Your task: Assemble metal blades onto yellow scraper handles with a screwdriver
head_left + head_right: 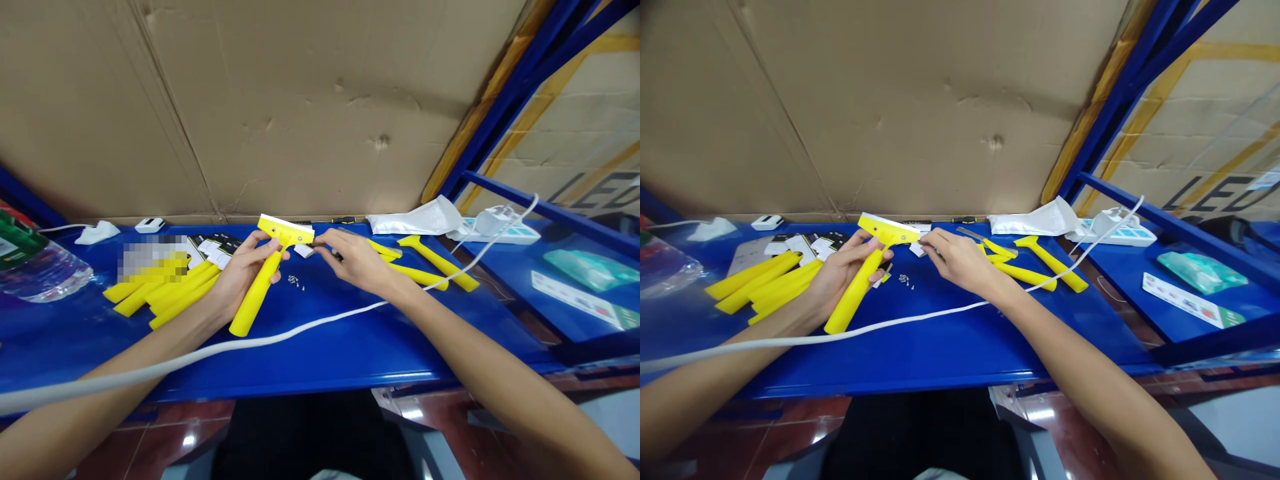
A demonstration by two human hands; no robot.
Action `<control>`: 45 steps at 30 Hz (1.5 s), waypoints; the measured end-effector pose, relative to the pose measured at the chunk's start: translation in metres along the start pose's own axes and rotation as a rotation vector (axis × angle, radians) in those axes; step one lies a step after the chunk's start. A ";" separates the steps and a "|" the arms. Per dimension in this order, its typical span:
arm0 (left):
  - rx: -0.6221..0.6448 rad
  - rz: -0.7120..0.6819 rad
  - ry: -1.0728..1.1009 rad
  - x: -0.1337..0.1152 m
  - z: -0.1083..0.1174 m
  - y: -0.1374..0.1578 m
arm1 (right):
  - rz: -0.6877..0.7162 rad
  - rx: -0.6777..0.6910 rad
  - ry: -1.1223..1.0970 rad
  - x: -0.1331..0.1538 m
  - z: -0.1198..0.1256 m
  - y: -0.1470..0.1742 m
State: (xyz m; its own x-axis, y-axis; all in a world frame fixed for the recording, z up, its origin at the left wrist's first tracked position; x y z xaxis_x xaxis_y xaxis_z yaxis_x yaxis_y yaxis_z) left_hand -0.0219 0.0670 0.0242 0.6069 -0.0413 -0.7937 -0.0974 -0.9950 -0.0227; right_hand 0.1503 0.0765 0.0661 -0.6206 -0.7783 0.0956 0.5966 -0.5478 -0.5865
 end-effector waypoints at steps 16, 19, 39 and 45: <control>0.061 0.108 -0.118 0.018 -0.001 0.004 | 0.029 -0.612 -0.113 0.010 0.075 0.015; 0.081 0.156 -0.150 0.026 -0.006 0.007 | 0.096 -0.469 -0.123 0.016 0.060 0.009; 0.161 0.364 -0.231 0.055 -0.014 0.016 | 0.081 -0.022 -0.251 0.027 0.015 -0.001; 0.178 0.353 -0.247 0.055 -0.014 0.016 | 0.067 0.026 -0.270 0.028 0.015 -0.002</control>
State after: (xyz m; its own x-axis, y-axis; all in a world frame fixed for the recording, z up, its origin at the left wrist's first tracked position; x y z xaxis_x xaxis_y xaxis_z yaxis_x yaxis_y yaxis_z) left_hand 0.0207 0.0476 -0.0115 0.3087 -0.3300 -0.8921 -0.4115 -0.8919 0.1876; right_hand 0.1397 0.0509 0.0819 -0.4231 -0.8648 0.2704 0.6471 -0.4973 -0.5779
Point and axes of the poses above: each hand's wrist, its own y-axis away from the middle knuckle, its own z-axis out of the back of the hand, x = y × z, the point moved 10 cm from there along -y, towards the middle knuckle, and after that the axes turned 9 degrees about y, right-handed, at the moved point
